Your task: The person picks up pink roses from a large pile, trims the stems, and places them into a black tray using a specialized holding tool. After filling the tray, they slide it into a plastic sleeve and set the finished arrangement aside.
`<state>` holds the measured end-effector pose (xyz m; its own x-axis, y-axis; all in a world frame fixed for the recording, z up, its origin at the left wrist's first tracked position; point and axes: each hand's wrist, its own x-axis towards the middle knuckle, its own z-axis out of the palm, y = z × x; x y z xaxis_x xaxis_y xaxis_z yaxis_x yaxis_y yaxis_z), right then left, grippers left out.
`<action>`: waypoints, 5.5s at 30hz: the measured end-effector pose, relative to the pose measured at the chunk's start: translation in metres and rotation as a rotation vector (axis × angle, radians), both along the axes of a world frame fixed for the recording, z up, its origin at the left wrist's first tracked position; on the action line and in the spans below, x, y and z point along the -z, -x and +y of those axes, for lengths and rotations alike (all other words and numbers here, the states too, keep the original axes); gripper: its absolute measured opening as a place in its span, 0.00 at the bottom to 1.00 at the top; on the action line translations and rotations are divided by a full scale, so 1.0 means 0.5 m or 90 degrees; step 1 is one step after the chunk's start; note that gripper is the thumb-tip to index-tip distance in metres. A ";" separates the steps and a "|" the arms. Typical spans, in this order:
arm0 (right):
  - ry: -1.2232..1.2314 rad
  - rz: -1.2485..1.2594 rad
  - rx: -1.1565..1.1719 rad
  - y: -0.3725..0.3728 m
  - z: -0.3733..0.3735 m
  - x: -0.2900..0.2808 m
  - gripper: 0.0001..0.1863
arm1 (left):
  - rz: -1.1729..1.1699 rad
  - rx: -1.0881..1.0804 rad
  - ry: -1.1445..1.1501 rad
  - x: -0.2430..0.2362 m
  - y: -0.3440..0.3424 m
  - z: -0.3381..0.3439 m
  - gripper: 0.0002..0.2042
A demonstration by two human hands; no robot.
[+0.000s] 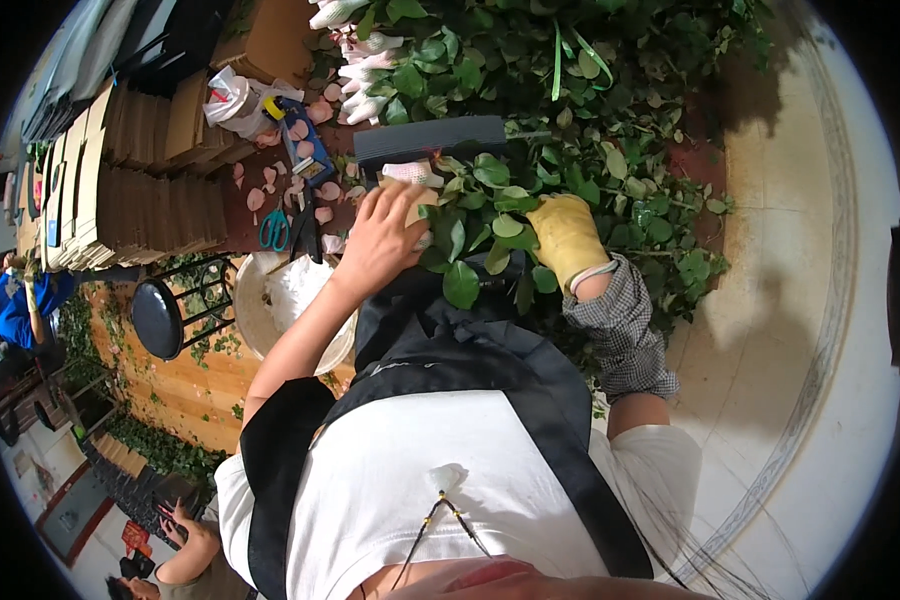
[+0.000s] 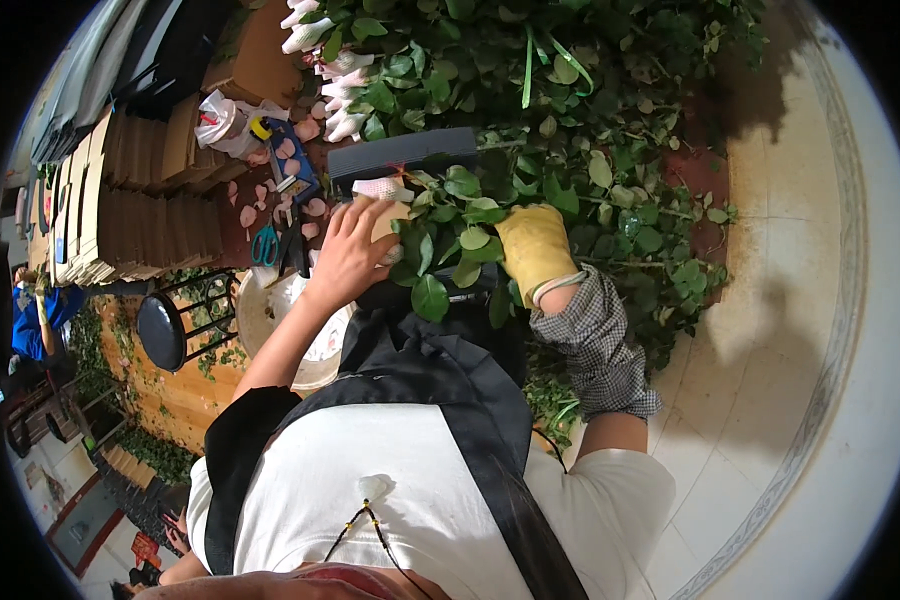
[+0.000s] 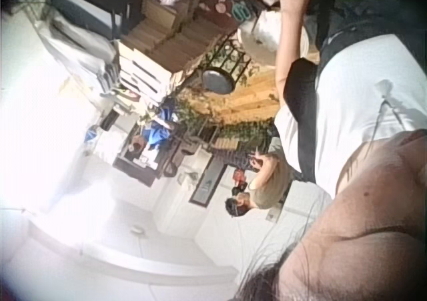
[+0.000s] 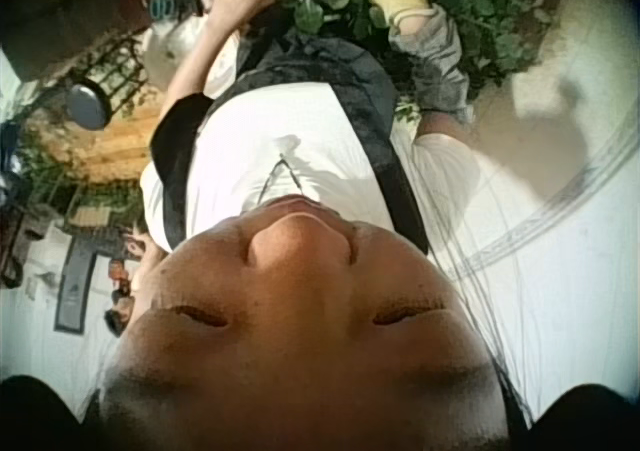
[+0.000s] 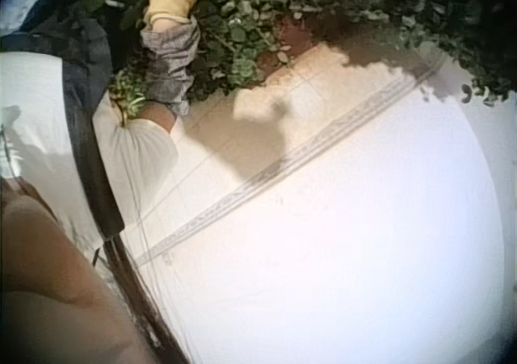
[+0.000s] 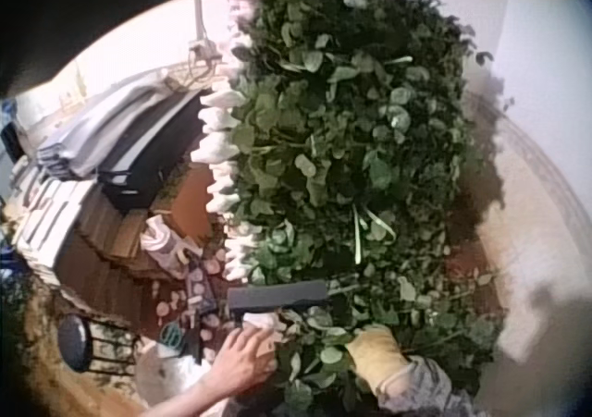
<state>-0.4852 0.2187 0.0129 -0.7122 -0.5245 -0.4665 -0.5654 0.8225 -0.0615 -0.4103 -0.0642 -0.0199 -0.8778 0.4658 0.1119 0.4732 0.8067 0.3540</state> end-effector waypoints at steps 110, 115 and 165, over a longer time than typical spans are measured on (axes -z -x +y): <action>0.555 0.633 -0.090 0.438 -0.116 -0.292 0.28 | -0.128 0.010 -0.009 0.013 -0.018 -0.032 0.40; 0.207 0.764 0.061 0.452 -0.170 -0.279 0.22 | -0.148 -0.072 -0.080 0.017 -0.041 -0.021 0.41; 0.444 -0.011 0.115 0.006 0.066 0.194 0.09 | -0.039 -0.014 -0.048 0.028 0.029 -0.043 0.15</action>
